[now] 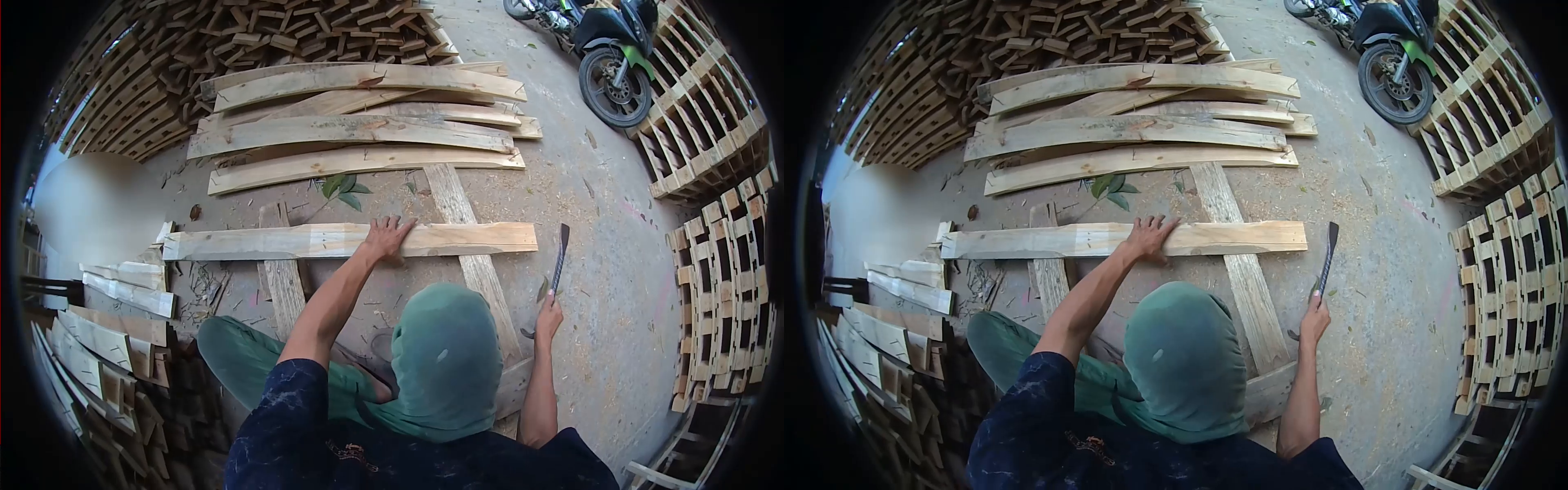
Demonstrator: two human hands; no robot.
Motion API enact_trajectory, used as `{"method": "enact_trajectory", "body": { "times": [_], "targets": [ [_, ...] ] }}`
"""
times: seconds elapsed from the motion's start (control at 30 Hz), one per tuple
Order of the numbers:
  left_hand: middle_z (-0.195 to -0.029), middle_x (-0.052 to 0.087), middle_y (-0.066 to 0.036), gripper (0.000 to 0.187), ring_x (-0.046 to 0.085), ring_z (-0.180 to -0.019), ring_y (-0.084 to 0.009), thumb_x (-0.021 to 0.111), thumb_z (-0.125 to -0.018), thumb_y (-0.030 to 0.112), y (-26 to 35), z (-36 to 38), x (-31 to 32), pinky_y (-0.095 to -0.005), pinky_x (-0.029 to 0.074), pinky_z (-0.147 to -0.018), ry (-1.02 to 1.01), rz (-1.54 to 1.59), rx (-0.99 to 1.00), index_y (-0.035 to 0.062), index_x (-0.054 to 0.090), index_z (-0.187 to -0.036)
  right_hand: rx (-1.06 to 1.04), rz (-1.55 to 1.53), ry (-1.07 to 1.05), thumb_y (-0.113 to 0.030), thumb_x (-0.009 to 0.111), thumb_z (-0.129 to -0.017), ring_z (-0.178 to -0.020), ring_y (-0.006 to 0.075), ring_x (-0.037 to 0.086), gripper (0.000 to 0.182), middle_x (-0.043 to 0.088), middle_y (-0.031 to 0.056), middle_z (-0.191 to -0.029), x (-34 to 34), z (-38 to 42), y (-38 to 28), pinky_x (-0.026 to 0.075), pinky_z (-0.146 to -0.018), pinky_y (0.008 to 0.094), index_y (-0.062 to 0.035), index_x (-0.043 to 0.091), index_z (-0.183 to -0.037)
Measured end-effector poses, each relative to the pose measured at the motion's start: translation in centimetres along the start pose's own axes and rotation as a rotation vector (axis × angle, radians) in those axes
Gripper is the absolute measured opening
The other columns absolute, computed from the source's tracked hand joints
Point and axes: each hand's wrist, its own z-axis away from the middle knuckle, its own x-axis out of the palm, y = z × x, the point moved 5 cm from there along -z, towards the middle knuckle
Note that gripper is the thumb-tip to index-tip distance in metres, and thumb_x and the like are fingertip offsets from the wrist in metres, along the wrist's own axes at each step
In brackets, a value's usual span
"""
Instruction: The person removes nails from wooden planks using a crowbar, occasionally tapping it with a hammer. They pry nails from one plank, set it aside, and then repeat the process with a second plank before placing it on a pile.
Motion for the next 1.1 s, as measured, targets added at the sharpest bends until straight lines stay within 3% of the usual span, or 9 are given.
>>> {"method": "enact_trajectory", "body": {
  "times": [0.13,0.3,0.4,0.5,0.67,0.8,0.93,1.07,1.1],
  "targets": [
    [-0.145,0.040,-0.019,0.132,0.037,-0.135,-0.0364,0.089,-0.050,0.051,-3.6,1.1,0.1,-0.0598,0.029,-0.106,-0.098,-0.074,-0.016,0.0254,0.013,-0.156,0.214,-0.262,-0.024,-0.039,0.044,-0.102,-0.056,0.0217,0.040,0.053,0.044,0.0093,-0.059,-2.1,3.6,2.6,0.037,-0.055,0.0405,0.0051,0.052,-0.074],
    [-0.137,0.048,-0.016,0.124,0.045,-0.129,-0.0345,0.089,-0.053,0.048,-5.0,1.4,1.0,-0.0549,0.032,-0.108,-0.046,-0.054,0.006,0.0242,0.020,-0.153,0.250,-0.275,-0.034,-0.045,0.047,-0.100,-0.050,0.0173,0.038,0.054,0.040,0.0046,-0.057,-3.1,8.4,4.7,0.033,-0.046,0.0352,-0.0004,0.047,-0.069],
    [-0.133,0.050,-0.016,0.120,0.047,-0.127,-0.0347,0.089,-0.053,0.047,-2.9,2.6,-1.6,-0.0538,0.036,-0.104,0.002,-0.157,0.052,0.0232,0.024,-0.151,0.408,-0.541,-0.150,-0.046,0.048,-0.100,-0.042,0.0139,0.035,0.053,0.036,0.0014,-0.053,-4.2,12.4,1.2,0.028,-0.038,0.0312,-0.0049,0.044,-0.068],
    [-0.130,0.051,-0.016,0.121,0.048,-0.125,-0.0348,0.090,-0.052,0.045,-1.4,4.1,-5.0,-0.0542,0.039,-0.100,0.069,-0.103,0.088,0.0226,0.024,-0.151,0.240,-0.456,-0.103,-0.048,0.048,-0.099,-0.038,0.0106,0.032,0.051,0.033,-0.0015,-0.051,-4.0,13.2,0.7,0.024,-0.033,0.0280,-0.0083,0.041,-0.068],
    [-0.125,0.052,-0.017,0.120,0.051,-0.119,-0.0360,0.089,-0.051,0.041,2.3,4.6,-12.1,-0.0500,0.041,-0.097,0.282,0.030,0.188,0.0171,0.026,-0.149,0.291,-0.519,-0.135,-0.049,0.049,-0.099,-0.038,0.0104,0.032,0.050,0.032,-0.0024,-0.052,-5.1,14.9,-5.2,0.025,-0.034,0.0281,-0.0089,0.040,-0.069],
    [-0.122,0.053,-0.017,0.118,0.053,-0.114,-0.0362,0.089,-0.051,0.039,6.5,6.4,-19.1,-0.0471,0.042,-0.093,0.400,0.081,0.261,0.0135,0.028,-0.148,0.301,-0.706,-0.236,-0.048,0.048,-0.099,-0.039,0.0092,0.031,0.047,0.031,-0.0036,-0.052,-3.5,14.1,-5.2,0.024,-0.034,0.0260,-0.0110,0.040,-0.072],
    [-0.113,0.054,-0.016,0.117,0.054,-0.104,-0.0331,0.089,-0.049,0.039,10.7,11.9,-31.1,-0.0439,0.042,-0.085,0.861,0.045,0.390,0.0119,0.031,-0.147,0.263,-0.729,-0.239,-0.047,0.047,-0.100,-0.040,0.0082,0.030,0.046,0.032,-0.0042,-0.052,-2.5,13.4,-5.4,0.023,-0.034,0.0252,-0.0118,0.040,-0.072],
    [-0.104,0.051,-0.018,0.111,0.051,-0.100,-0.0305,0.090,-0.047,0.039,13.0,19.2,-45.3,-0.0459,0.041,-0.084,1.323,0.063,0.331,0.0115,0.034,-0.138,0.307,-0.740,-0.320,-0.045,0.045,-0.101,-0.036,0.0089,0.030,0.044,0.031,-0.0034,-0.051,-3.1,13.9,-7.0,0.025,-0.033,0.0262,-0.0114,0.040,-0.074],
    [-0.104,0.051,-0.018,0.111,0.051,-0.100,-0.0305,0.090,-0.047,0.039,13.5,21.4,-48.0,-0.0459,0.041,-0.084,1.298,0.092,0.373,0.0115,0.034,-0.138,0.316,-0.740,-0.306,-0.044,0.044,-0.102,-0.035,0.0092,0.030,0.043,0.031,-0.0033,-0.051,-2.8,13.8,-6.4,0.026,-0.032,0.0265,-0.0112,0.040,-0.074]
  ]
}}
